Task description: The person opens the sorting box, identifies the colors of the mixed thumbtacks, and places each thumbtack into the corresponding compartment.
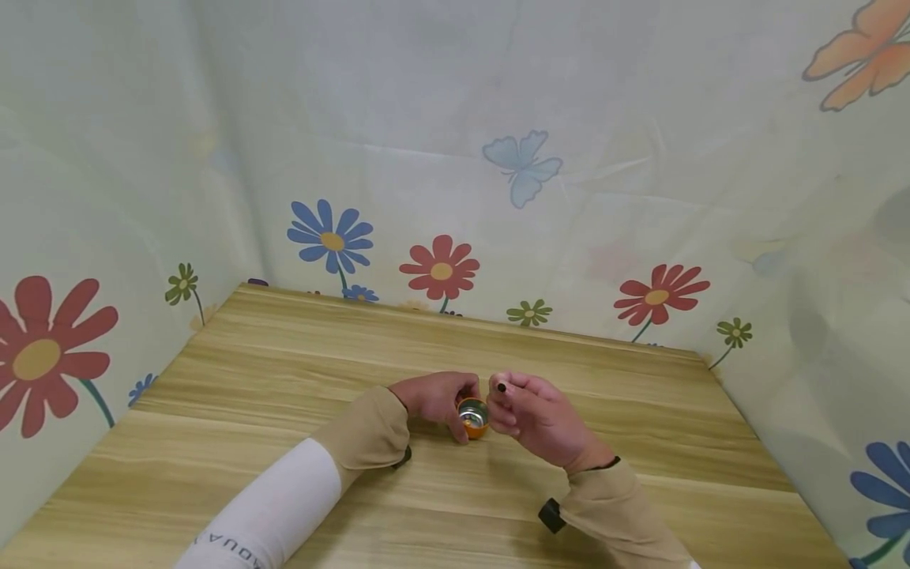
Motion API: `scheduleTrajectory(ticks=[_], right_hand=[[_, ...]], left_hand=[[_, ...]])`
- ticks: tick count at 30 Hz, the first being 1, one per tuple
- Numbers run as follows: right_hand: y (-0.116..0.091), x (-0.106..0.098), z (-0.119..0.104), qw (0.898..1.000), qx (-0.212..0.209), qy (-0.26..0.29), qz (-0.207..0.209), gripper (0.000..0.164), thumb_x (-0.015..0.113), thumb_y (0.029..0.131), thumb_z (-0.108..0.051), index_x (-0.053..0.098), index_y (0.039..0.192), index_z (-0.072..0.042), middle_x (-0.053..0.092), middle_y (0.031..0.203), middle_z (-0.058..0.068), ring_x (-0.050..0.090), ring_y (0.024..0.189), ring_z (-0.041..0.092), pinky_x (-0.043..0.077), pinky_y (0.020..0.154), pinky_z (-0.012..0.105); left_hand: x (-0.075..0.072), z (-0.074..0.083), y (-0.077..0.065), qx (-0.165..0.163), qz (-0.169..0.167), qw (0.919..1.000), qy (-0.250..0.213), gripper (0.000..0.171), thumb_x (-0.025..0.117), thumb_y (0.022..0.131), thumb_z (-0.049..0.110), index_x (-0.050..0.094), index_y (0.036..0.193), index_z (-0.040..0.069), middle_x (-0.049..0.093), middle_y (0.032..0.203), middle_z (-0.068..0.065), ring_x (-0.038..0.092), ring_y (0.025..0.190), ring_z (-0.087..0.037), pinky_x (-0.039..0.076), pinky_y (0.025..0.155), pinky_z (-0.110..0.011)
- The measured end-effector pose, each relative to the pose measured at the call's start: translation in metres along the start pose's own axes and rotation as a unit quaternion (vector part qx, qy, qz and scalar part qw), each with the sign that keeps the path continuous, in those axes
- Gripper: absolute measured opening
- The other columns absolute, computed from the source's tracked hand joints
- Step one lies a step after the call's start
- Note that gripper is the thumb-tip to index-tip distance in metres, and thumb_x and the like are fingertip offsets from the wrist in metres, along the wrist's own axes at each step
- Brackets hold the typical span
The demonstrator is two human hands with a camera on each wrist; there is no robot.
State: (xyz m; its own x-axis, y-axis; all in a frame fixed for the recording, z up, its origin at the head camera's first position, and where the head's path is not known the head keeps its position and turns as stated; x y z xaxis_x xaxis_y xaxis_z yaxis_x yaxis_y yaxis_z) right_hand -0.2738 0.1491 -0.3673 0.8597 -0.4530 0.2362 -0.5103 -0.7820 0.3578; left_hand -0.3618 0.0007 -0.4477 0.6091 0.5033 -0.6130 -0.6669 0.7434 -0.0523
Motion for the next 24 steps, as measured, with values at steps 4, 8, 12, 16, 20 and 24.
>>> scheduleTrajectory(ticks=[4,8,12,16,20,24], right_hand=[[-0.002,-0.002,0.001,0.999,-0.005,0.037,-0.011,0.029,0.014,0.104,-0.004,0.034,0.083,-0.006,0.023,0.079,0.006,0.027,0.064,0.017,0.021,0.062,0.031],[-0.002,-0.003,0.003,0.997,-0.01,0.073,-0.023,0.028,0.016,0.104,-0.006,0.035,0.084,-0.005,0.024,0.082,0.006,0.028,0.065,0.016,0.023,0.062,0.03],[0.0,-0.002,0.005,0.994,-0.015,0.098,-0.037,0.026,0.018,0.104,-0.008,0.039,0.09,-0.005,0.026,0.084,0.005,0.03,0.066,0.015,0.024,0.063,0.028],[0.003,0.002,0.004,0.992,-0.023,0.11,-0.051,0.023,0.022,0.104,-0.012,0.042,0.096,-0.007,0.028,0.087,0.004,0.03,0.068,0.014,0.024,0.063,0.026],[0.004,0.006,0.004,0.99,-0.022,0.126,-0.055,0.024,0.023,0.104,-0.013,0.044,0.096,-0.008,0.028,0.086,0.002,0.03,0.068,0.014,0.024,0.063,0.027],[0.005,0.009,0.004,0.987,-0.012,0.152,-0.057,0.024,0.024,0.104,-0.015,0.046,0.097,-0.009,0.026,0.084,0.001,0.031,0.067,0.013,0.024,0.064,0.028]], left_hand=[[0.0,0.0,0.001,-0.001,-0.002,1.0,0.007,0.05,0.088,0.059,0.006,0.053,0.094,0.013,0.06,0.088,0.004,0.057,0.078,-0.011,0.047,0.069,-0.024],[0.001,-0.002,0.002,-0.003,-0.002,1.0,0.009,0.05,0.088,0.059,0.007,0.053,0.094,0.013,0.06,0.088,0.003,0.057,0.077,-0.011,0.047,0.069,-0.024],[0.001,-0.003,0.002,-0.005,0.0,1.0,0.003,0.051,0.088,0.059,0.006,0.053,0.095,0.013,0.06,0.088,0.003,0.057,0.078,-0.011,0.047,0.069,-0.024],[0.0,-0.001,0.001,-0.004,-0.001,1.0,-0.005,0.051,0.088,0.059,0.005,0.053,0.096,0.011,0.06,0.09,0.001,0.058,0.08,-0.014,0.048,0.07,-0.025],[0.0,0.001,0.0,-0.008,-0.002,1.0,-0.003,0.051,0.088,0.059,0.006,0.053,0.096,0.013,0.06,0.091,0.001,0.057,0.081,-0.015,0.047,0.069,-0.024],[0.0,0.003,-0.001,-0.013,-0.001,0.9999,-0.001,0.051,0.088,0.059,0.006,0.053,0.095,0.016,0.059,0.092,0.0,0.056,0.081,-0.015,0.047,0.069,-0.024]])
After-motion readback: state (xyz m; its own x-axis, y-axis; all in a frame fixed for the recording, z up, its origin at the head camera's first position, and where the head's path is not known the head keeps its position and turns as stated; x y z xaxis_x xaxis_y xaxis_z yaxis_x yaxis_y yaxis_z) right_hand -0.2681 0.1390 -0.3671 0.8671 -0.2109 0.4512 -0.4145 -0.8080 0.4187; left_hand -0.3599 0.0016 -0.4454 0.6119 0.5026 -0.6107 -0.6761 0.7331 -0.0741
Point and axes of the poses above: each hand's wrist, its own y-axis towards the middle knuckle, its own x-axis out of the palm, z = x × y, the point moved 3 cm from there along y, towards the middle knuckle
